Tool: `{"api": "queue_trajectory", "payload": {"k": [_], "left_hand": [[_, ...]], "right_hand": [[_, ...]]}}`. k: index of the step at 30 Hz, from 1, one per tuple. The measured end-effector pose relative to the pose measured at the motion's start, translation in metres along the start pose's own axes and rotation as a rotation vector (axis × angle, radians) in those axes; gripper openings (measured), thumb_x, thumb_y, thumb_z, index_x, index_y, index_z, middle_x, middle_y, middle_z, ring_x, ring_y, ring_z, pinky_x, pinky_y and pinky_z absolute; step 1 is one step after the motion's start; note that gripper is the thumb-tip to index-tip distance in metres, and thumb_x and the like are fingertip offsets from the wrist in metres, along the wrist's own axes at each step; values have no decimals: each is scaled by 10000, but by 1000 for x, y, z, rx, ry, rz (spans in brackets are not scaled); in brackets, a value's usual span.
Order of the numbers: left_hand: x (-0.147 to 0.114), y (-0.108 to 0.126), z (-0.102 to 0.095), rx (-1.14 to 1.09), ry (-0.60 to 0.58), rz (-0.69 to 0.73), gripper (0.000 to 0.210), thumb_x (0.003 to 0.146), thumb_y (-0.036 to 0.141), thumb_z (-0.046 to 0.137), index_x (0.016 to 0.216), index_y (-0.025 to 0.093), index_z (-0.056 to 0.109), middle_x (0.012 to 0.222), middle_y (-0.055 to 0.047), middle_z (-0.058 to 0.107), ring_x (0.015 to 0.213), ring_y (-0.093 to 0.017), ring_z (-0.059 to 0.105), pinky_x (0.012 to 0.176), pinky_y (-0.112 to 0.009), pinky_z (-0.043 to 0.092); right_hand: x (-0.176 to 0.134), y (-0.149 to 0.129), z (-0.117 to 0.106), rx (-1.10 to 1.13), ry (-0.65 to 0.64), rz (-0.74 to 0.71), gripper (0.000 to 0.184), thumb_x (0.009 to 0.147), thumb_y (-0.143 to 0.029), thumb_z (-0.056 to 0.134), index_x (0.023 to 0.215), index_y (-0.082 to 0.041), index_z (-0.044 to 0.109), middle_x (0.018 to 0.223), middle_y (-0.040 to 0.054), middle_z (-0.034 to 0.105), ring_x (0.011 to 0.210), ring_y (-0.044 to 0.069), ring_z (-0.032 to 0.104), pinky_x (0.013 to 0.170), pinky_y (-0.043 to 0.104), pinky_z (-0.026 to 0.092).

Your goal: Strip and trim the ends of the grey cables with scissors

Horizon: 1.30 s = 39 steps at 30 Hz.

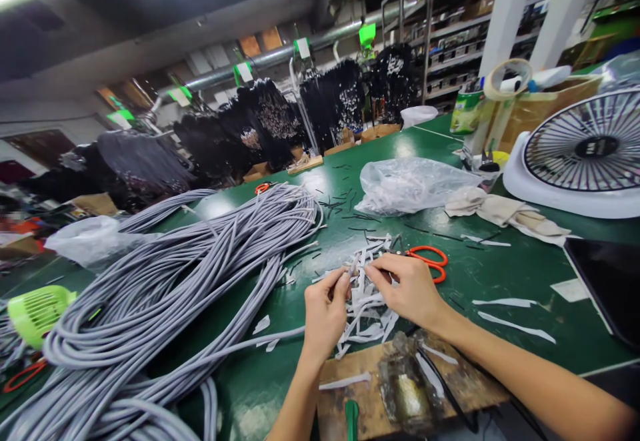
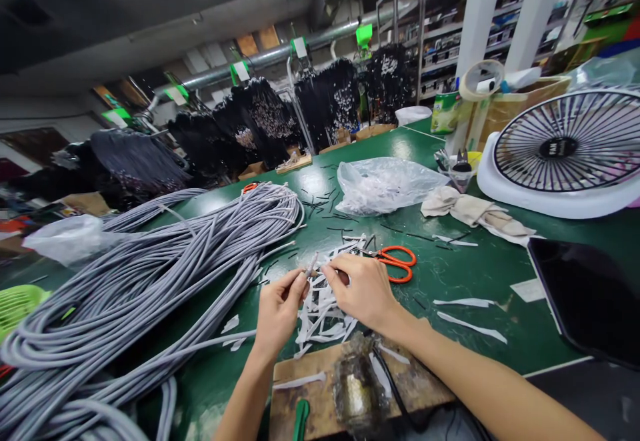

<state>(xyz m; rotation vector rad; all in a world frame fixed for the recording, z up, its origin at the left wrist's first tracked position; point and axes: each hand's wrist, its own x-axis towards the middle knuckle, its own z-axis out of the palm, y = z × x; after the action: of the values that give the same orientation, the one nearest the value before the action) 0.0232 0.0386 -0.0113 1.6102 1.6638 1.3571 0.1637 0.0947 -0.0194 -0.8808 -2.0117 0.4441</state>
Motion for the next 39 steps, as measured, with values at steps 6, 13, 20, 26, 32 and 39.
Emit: {"api": "queue_trajectory", "payload": {"k": [6, 13, 20, 26, 32, 39], "left_hand": [[-1, 1, -1, 6, -63, 6, 290, 842, 299, 414, 617, 134, 492, 511, 41, 343, 481, -74, 296, 466, -203, 235], [0, -6, 1, 17, -75, -18, 253, 832, 287, 422, 725, 123, 581, 523, 33, 382, 490, -83, 330, 474, -200, 264], [6, -14, 6, 49, 64, -63, 246, 814, 299, 446, 818, 121, 616, 563, 3, 514, 496, -101, 439, 484, -195, 335], [-1, -7, 6, 5, 30, -35, 243, 798, 320, 482, 863, 121, 606, 682, -38, 597, 575, -123, 525, 519, -194, 383], [-3, -1, 6, 105, -20, -2, 244, 810, 308, 468, 834, 117, 618, 649, -26, 573, 570, -116, 496, 527, -196, 364], [-3, -2, 0, 43, -199, -12, 308, 855, 328, 394, 782, 121, 611, 499, 43, 365, 454, -72, 307, 445, -201, 227]], "right_hand": [[-1, 1, 2, -8, -22, -54, 243, 828, -269, 474, 660, -157, 608, 587, 3, 551, 542, 99, 451, 543, 218, 296], [-3, -7, -1, 162, -93, -133, 280, 828, -242, 465, 601, -137, 593, 518, -2, 494, 478, 83, 398, 484, 211, 281], [-5, -13, -1, 307, -26, -32, 190, 758, -297, 557, 667, -140, 612, 467, -41, 396, 431, 73, 328, 432, 201, 267], [1, 0, 10, 270, -50, 216, 220, 693, -270, 596, 862, -142, 656, 452, -77, 275, 417, 64, 261, 414, 195, 219], [-1, -3, 12, 303, -13, 194, 167, 721, -222, 539, 755, -125, 671, 438, -65, 316, 413, 57, 268, 416, 196, 215], [3, 0, 12, 361, -53, 282, 164, 709, -222, 515, 640, -122, 625, 444, -46, 372, 426, 68, 302, 419, 200, 228]]}}
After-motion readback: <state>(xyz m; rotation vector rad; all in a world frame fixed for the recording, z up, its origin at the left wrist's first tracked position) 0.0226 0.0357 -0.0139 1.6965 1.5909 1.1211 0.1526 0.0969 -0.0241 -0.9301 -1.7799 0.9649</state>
